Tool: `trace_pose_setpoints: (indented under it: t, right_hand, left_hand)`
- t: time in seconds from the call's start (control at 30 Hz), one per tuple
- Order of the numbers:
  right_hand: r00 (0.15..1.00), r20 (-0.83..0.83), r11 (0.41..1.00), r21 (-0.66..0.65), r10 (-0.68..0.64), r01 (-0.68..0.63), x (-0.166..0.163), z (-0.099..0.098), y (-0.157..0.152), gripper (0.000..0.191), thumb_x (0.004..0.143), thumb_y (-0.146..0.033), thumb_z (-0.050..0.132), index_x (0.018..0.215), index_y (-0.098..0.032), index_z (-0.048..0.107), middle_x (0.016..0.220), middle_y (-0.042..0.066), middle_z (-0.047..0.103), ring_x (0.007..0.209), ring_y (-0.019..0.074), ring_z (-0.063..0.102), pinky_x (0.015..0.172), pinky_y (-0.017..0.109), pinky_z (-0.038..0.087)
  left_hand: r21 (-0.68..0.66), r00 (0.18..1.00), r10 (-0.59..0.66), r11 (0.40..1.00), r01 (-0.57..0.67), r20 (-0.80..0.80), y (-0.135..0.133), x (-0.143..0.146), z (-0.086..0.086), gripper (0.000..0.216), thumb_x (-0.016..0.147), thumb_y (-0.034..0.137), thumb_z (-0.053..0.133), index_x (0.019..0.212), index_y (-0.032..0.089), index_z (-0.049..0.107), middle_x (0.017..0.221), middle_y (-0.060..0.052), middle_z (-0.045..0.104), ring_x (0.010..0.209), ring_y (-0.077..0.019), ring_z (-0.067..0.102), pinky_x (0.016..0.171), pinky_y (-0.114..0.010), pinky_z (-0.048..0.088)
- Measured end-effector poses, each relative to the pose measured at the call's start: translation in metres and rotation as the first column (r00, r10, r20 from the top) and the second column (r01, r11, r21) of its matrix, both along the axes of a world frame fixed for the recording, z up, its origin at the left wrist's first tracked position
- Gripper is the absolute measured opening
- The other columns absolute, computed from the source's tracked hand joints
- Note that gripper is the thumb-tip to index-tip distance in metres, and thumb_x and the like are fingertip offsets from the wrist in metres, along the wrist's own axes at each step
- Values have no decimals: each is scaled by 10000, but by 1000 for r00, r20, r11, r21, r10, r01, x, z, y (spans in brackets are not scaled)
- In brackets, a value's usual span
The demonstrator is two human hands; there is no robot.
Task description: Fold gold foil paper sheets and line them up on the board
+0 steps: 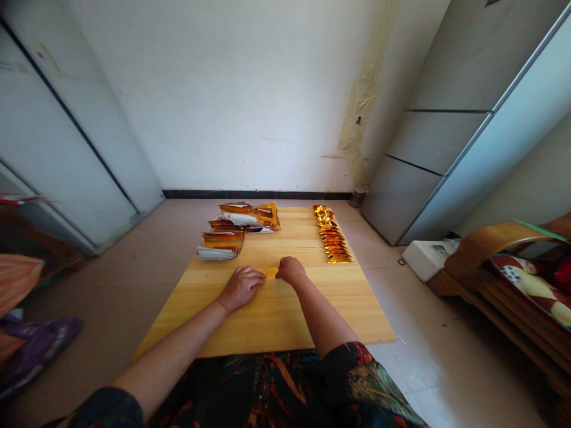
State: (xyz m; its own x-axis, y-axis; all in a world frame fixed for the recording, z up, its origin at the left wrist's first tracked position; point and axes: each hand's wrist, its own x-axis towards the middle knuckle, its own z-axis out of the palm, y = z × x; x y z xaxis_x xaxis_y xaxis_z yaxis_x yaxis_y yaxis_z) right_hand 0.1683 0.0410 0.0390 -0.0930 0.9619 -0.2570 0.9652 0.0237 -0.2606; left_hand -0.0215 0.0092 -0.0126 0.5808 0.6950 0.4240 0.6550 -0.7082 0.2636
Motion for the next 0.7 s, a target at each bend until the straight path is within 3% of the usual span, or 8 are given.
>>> trace_pose_setpoints:
  t: [0.7]
  right_hand:
    - [984, -87, 988, -12, -153, 153, 35, -4, 8, 138, 647, -185, 678, 779, -171, 712, 816, 49, 711, 749, 164, 639, 575, 186, 407]
  left_hand:
    - [-64, 999, 0, 998, -3, -42, 0, -4, 6, 267, 794, 108, 503, 873, 261, 706, 1023, -1, 710, 957, -174, 580, 834, -369, 373]
